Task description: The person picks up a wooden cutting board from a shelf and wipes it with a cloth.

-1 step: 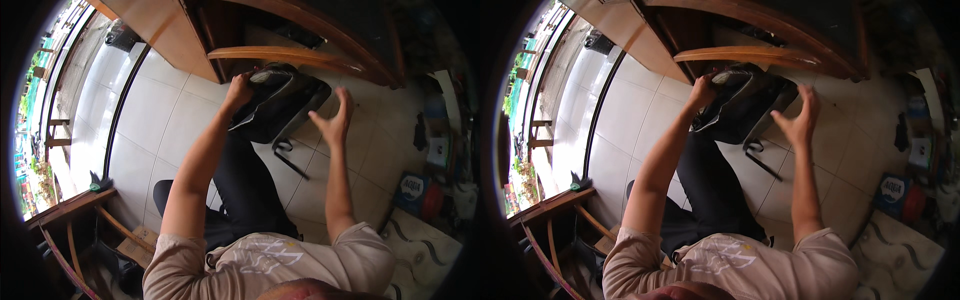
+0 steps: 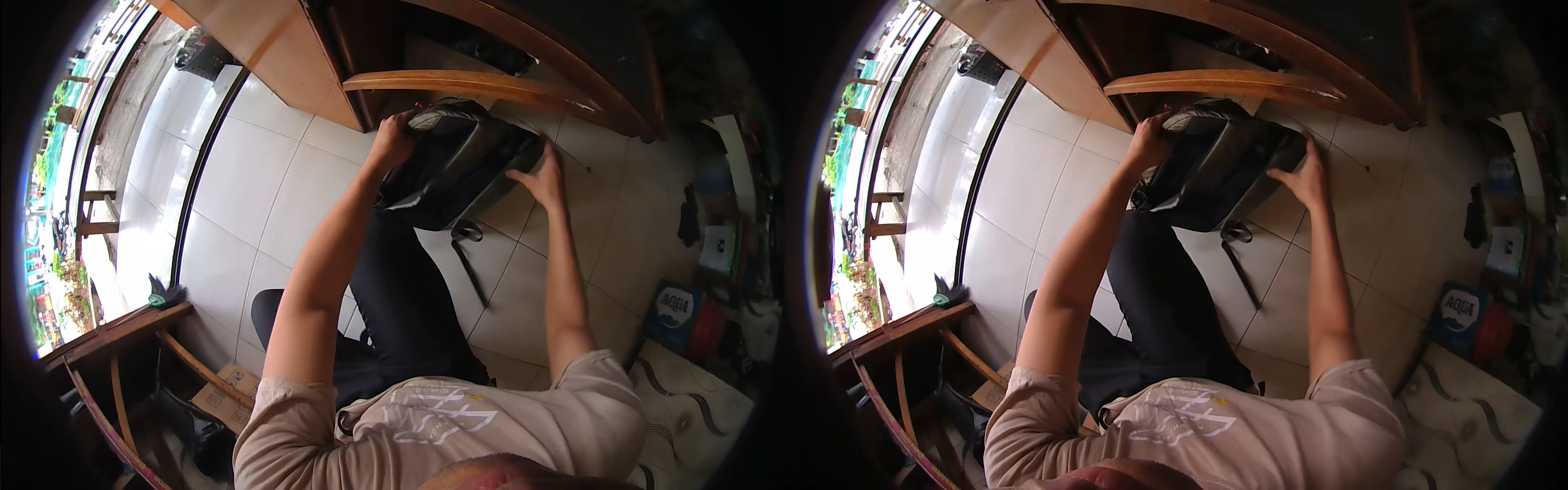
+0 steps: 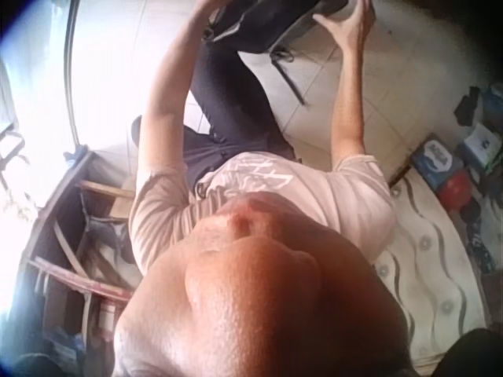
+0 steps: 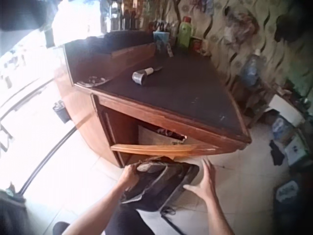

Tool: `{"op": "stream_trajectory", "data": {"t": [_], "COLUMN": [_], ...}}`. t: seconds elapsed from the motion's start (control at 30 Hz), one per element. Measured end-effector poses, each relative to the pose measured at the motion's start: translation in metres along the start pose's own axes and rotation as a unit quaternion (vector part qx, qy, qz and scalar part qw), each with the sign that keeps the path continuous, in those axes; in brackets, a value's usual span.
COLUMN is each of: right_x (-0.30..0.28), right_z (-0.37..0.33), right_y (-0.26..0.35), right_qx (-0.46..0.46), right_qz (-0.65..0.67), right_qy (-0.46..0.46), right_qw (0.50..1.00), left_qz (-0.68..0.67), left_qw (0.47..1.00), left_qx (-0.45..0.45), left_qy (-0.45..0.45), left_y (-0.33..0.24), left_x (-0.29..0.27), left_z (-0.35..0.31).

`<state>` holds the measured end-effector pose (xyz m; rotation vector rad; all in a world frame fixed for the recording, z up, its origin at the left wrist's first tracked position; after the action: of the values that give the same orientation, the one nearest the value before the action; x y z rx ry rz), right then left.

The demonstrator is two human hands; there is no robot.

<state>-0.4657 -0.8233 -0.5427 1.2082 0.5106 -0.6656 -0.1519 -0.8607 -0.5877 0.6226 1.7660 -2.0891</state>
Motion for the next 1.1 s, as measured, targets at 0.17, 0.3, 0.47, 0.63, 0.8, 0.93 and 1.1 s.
{"op": "stream_trajectory", "data": {"t": [0.17, 0.3, 0.47, 0.63, 0.8, 0.93, 1.1], "right_x": [0.039, 0.040, 0.071, 0.097, 0.100, 0.097, 0.107], "right_z": [0.031, 0.067, 0.138, 0.178, 0.169, 0.179, 0.187], "right_y": [-0.043, 0.006, -0.056, -0.032, 0.010, -0.021, -0.027], "right_qx": [0.151, 0.092, 0.074, -0.046, -0.083, -0.097, -0.146], "right_qz": [0.276, 0.352, 0.347, 0.174, -0.084, -0.018, 0.173], "right_qy": [-0.059, -0.034, 0.007, 0.089, 0.291, 0.205, 0.071], "right_qw": [0.947, 0.931, 0.935, 0.980, 0.949, 0.974, 0.971], "left_qz": [0.024, 0.055, -0.029, -0.020, -0.034, -0.043, -0.037], "left_qw": [0.980, 0.982, 0.999, 0.996, 0.994, 0.994, 0.993], "left_qx": [-0.083, -0.039, -0.029, -0.063, -0.106, -0.081, -0.108], "left_qy": [-0.177, -0.174, 0.017, 0.058, -0.016, -0.059, -0.008], "left_y": [-0.013, 0.009, -0.028, -0.037, -0.037, -0.019, -0.030], "left_x": [-0.007, 0.002, -0.003, -0.022, -0.043, -0.036, -0.034], "left_z": [0.007, -0.023, -0.105, -0.165, -0.180, -0.179, -0.173]}}
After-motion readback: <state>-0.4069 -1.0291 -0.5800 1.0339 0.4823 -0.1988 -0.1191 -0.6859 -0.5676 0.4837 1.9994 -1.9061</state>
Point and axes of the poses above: each hand's wrist, its own z-axis towards the middle knuckle, its own x-axis out of the palm, y = z × x, the point moved 5 cm from there along z, towards the middle knuckle
